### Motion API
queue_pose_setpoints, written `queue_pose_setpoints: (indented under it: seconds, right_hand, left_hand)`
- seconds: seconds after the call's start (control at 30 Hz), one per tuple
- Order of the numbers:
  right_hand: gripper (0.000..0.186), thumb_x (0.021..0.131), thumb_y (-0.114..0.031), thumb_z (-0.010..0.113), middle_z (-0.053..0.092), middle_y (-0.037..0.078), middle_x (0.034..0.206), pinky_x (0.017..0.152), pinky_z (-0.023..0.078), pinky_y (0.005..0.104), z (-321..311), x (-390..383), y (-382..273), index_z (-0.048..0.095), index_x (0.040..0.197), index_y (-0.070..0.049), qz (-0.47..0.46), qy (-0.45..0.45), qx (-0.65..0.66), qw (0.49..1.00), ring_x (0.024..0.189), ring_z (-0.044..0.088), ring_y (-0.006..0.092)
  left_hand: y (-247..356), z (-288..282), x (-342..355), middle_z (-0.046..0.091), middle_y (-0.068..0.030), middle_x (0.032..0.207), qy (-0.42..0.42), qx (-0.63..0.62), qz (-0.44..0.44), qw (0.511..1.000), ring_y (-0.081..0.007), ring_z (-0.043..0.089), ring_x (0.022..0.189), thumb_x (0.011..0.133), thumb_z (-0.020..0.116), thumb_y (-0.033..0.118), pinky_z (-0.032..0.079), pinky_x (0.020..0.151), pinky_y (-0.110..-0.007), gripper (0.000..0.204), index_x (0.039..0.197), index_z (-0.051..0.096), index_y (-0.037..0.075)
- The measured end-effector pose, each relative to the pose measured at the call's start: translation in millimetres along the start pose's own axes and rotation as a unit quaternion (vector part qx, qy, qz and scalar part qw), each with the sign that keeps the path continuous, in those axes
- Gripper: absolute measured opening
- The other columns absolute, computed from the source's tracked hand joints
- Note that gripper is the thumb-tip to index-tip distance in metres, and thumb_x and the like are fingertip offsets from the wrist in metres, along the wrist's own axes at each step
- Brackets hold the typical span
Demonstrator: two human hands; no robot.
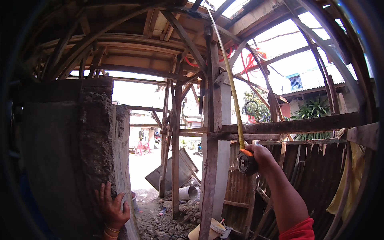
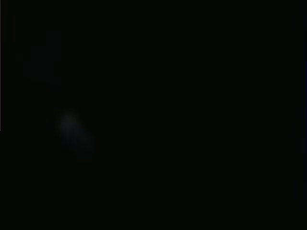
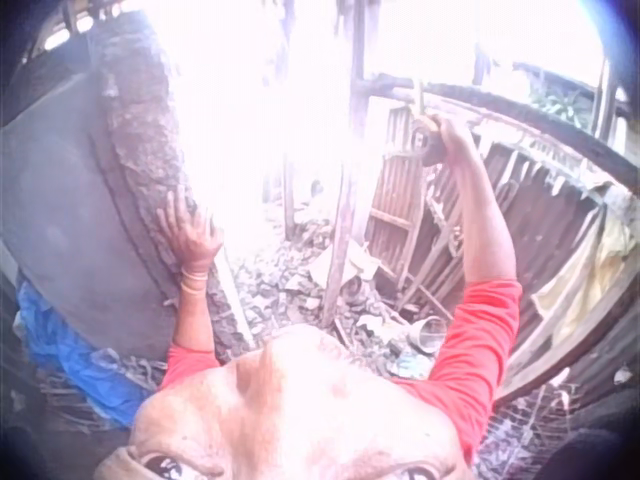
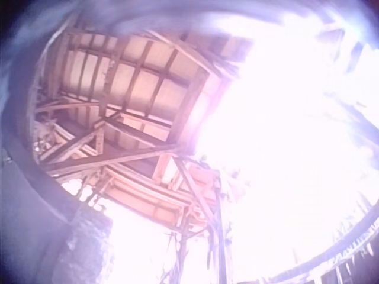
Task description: The person measures a concrete pillar with a tape measure, then bends several metal rods into U-shapes using a wooden beam as a lever. The bent rods are placed on the floor.
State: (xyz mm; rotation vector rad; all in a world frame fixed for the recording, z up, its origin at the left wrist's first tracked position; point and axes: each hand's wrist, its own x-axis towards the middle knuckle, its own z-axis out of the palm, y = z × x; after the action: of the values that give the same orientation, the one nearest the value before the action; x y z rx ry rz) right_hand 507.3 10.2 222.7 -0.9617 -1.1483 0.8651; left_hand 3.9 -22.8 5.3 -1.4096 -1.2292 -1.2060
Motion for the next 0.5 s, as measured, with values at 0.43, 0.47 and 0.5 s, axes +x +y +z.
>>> queue_pose_setpoints:
  seconds: [0.43, 0.47, 0.5]
  right_hand:
    - [0.025, 0.101, -0.026, 0.053, 0.067, 0.007, 0.077, 0.052, 0.054, 0.0355, 13, 3, -59, 0.064, 0.100, -0.004, -0.053, 0.015, -0.060, 0.997, 0.054, 0.062, 0.0178]
    - [0.025, 0.101, -0.026, 0.053, 0.067, 0.007, 0.077, 0.052, 0.054, 0.0356, 14, 2, -58, 0.064, 0.100, -0.004, -0.047, 0.023, -0.061, 0.997, 0.054, 0.062, 0.0178]
    - [0.025, 0.101, -0.026, 0.053, 0.067, 0.007, 0.077, 0.052, 0.055, 0.0357, 14, 1, -57, 0.064, 0.100, -0.004, -0.042, 0.031, -0.062, 0.997, 0.054, 0.063, 0.0178]
  left_hand:
    - [-4, 0, -2, 0.045, -0.0264, 0.150, 0.007, -0.003, 0.011, 1.000, -0.0489, 0.036, 0.144, 0.077, 0.067, 0.023, 0.021, 0.118, -0.068, 0.033, 0.108, 0.069, 0.012]
    - [-4, -1, -1, 0.045, -0.0263, 0.150, 0.005, -0.003, 0.010, 1.000, -0.0487, 0.036, 0.144, 0.077, 0.067, 0.023, 0.021, 0.118, -0.068, 0.033, 0.108, 0.069, 0.012]
    - [-3, -1, -1, 0.045, -0.0263, 0.150, 0.005, -0.005, 0.009, 1.000, -0.0485, 0.036, 0.144, 0.077, 0.067, 0.023, 0.021, 0.118, -0.068, 0.032, 0.108, 0.069, 0.012]
